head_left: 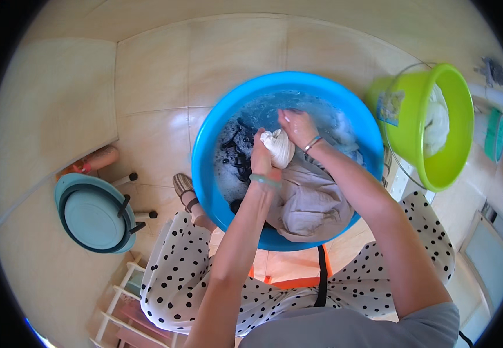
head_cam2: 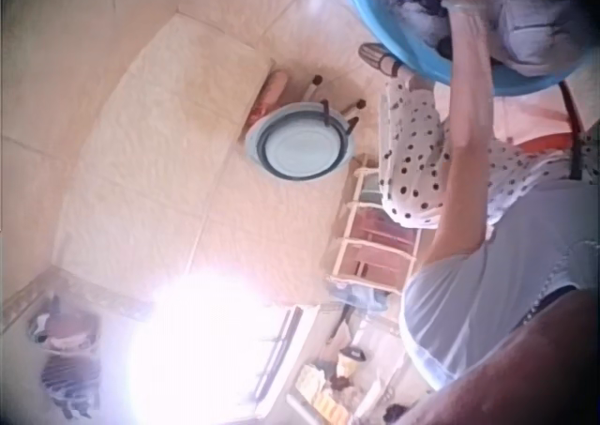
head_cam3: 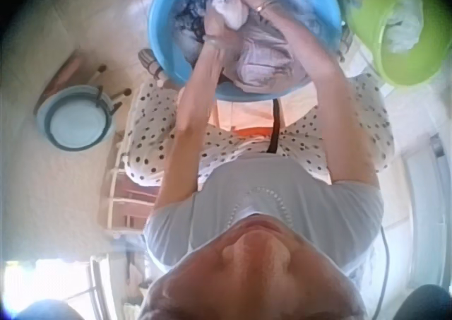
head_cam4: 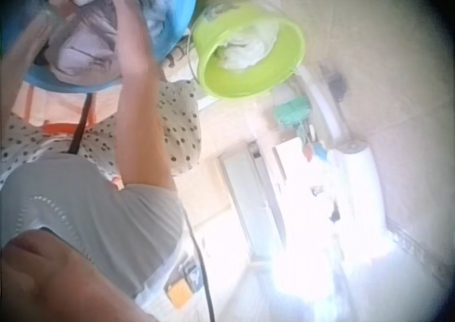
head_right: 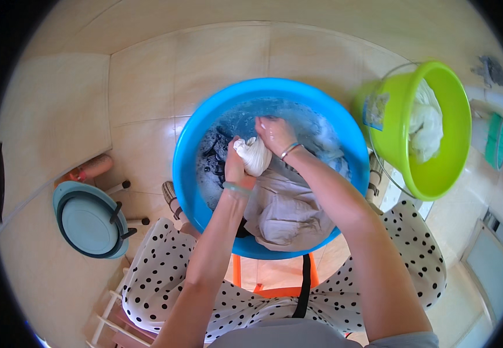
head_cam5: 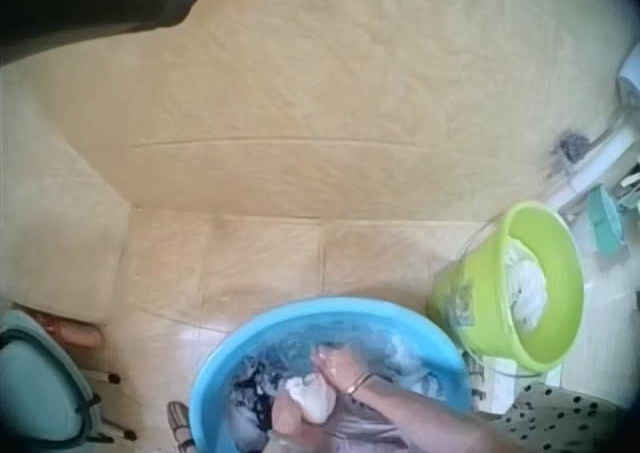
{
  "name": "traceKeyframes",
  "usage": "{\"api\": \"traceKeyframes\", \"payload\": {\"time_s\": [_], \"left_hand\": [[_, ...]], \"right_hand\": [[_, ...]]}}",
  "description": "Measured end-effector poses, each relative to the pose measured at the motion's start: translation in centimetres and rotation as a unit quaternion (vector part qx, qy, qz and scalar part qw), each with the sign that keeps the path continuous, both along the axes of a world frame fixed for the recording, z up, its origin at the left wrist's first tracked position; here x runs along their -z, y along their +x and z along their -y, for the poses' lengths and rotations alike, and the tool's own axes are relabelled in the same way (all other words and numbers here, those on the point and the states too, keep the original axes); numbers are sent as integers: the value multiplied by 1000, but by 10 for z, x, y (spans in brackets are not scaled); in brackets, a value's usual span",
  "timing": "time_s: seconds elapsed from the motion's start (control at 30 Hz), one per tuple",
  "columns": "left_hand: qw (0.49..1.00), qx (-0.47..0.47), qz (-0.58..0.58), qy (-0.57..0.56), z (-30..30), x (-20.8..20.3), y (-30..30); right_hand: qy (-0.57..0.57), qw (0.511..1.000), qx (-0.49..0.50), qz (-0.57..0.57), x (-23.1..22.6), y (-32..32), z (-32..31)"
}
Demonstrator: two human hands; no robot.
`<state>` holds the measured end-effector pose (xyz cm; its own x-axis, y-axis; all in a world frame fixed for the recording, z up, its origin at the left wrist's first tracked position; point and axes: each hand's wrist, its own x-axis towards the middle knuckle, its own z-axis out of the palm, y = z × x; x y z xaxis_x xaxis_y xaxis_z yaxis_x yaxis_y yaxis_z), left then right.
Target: The person sits on a small stool and hand-washes clothes in a blue basin filled with soapy water. They repeatedly scrub, wring, and rinse various garments, including a white cloth and a beige shirt, transferring the white cloth to a green bucket after washing.
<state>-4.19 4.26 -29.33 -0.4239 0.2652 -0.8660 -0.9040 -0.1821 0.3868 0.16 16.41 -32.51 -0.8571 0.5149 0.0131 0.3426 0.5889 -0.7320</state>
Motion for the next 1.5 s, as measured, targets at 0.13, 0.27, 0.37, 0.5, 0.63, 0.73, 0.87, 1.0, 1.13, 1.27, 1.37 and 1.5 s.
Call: {"api": "traceKeyframes", "payload": {"time_s": [0.13,0.27,0.37,0.5,0.63,0.73,0.87,1.0,1.13,1.27,1.37,1.5], "left_hand": [[995,27,-32,87,24,12,-24],[978,148,-95,115,49,50,-26],[987,65,38,140,14,21,-19],[969,65,96,219,15,30,-17],[929,55,156,330,-3,-11,-23],[825,135,220,504,-1,6,-21],[783,-96,-85,609,-18,6,17],[984,-2,-9,177,-16,-42,22],[990,12,2,137,4,1,-5],[964,127,-201,118,59,52,-7],[992,36,-27,121,36,19,-11],[943,267,-157,123,22,8,-14]], "right_hand": [[-17,988,131,74,15,10,2],[22,983,-115,140,20,23,5],[19,944,-101,315,18,12,1],[-106,992,-66,20,-58,3,52],[-104,982,-138,-74,-132,22,87],[30,982,-155,-105,-140,17,85],[53,990,-59,-119,-116,-10,60],[44,999,-22,-19,-15,-1,-2],[-10,993,60,102,1,12,-16],[-17,996,-5,93,4,24,7],[2,973,-93,212,18,32,3],[-97,964,17,246,10,3,8]]}}
